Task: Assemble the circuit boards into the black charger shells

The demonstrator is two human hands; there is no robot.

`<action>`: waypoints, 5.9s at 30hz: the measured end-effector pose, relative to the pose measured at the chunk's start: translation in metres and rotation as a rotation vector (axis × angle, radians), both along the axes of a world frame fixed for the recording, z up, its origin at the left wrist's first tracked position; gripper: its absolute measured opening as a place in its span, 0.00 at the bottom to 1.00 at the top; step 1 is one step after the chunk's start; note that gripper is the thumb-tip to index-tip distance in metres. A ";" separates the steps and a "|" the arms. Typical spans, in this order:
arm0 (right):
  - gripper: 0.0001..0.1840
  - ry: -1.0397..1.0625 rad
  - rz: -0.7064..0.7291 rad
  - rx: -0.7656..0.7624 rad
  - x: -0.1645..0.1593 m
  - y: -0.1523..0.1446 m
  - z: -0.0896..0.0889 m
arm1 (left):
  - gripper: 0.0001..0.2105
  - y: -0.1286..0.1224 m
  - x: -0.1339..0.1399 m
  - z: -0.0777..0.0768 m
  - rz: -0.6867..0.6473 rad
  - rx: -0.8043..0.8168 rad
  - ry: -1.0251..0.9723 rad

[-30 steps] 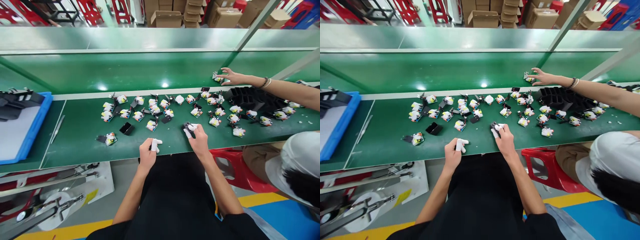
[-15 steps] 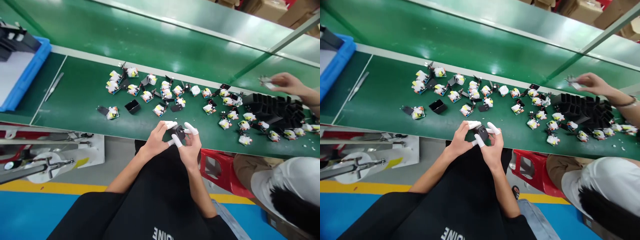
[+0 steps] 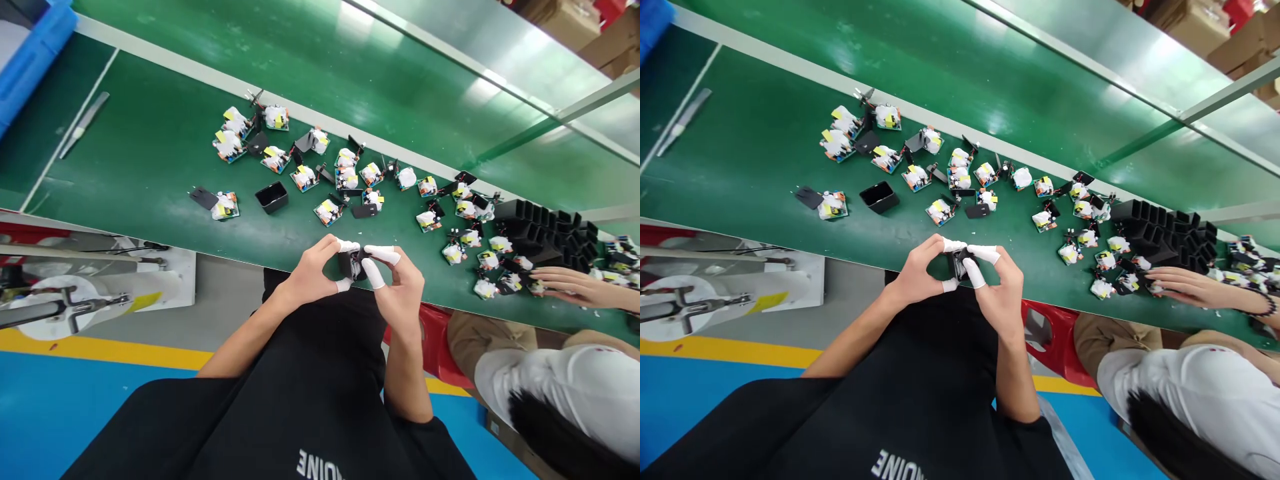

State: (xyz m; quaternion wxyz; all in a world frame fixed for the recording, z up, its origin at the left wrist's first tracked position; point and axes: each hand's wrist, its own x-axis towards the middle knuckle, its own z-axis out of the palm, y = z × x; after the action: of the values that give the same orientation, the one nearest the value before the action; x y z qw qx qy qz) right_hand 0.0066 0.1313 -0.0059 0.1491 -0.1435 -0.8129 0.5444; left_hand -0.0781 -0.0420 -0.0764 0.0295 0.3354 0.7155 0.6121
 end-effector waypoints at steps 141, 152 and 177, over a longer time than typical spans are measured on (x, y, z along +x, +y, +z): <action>0.18 0.215 -0.028 -0.029 0.006 0.028 -0.077 | 0.10 -0.032 0.017 -0.017 0.466 -0.322 0.259; 0.14 0.201 0.003 -0.001 0.008 0.028 -0.081 | 0.05 -0.036 0.010 -0.031 0.472 -0.354 0.433; 0.16 0.184 -0.026 -0.012 0.009 0.026 -0.081 | 0.11 -0.058 -0.004 -0.007 0.569 -0.131 0.058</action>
State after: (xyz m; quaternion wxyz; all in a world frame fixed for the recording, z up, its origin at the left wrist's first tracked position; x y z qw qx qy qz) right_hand 0.0154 0.1571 -0.0869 0.2292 -0.1044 -0.7906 0.5581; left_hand -0.0820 -0.0996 -0.0837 -0.1423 0.1359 0.8194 0.5384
